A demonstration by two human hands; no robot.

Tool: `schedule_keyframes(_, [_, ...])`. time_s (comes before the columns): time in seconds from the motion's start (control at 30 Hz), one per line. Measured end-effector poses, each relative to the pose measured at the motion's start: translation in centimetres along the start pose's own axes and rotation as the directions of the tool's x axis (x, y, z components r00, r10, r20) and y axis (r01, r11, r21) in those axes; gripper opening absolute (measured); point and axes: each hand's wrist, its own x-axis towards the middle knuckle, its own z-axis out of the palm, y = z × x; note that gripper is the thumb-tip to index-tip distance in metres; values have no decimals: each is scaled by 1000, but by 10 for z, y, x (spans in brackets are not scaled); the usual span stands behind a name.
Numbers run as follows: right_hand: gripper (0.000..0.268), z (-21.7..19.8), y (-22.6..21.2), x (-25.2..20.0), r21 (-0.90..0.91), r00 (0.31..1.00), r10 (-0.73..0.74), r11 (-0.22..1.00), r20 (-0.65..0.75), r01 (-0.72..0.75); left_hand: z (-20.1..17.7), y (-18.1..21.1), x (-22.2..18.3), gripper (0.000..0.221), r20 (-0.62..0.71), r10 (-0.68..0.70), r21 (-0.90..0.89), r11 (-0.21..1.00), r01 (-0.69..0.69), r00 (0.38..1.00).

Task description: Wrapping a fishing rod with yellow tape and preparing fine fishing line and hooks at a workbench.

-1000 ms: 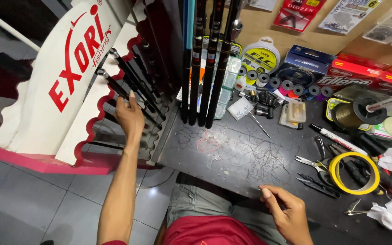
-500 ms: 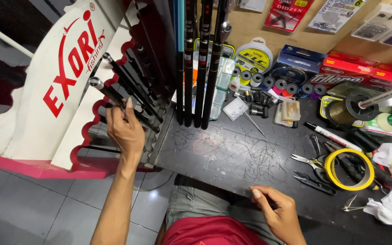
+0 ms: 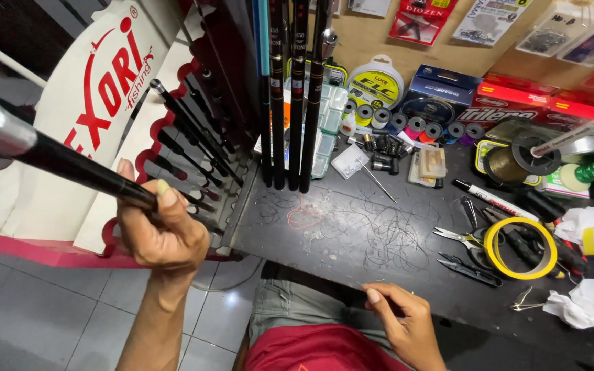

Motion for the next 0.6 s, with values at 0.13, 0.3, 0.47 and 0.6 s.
schedule_keyframes(0.13, [25, 28, -3, -11, 109, 998, -65, 992, 18, 63, -17, 24, 16, 37, 21, 44, 78, 996, -45, 999])
schedule_keyframes(0.3, [23, 57, 10, -37, 199, 992, -57, 979, 111, 34, -35, 34, 16, 42, 113, 64, 148, 986, -81, 991])
schedule_keyframes(0.47, [20, 87, 39, -70, 150, 996, -81, 986, 24, 76, -52, 45, 4, 35, 371, 7, -192, 979, 69, 929])
schedule_keyframes(0.6, [36, 77, 43, -69, 140, 996, -76, 988, 47, 69, -48, 43, -38, 50, 566, 65, -604, 711, 360, 822])
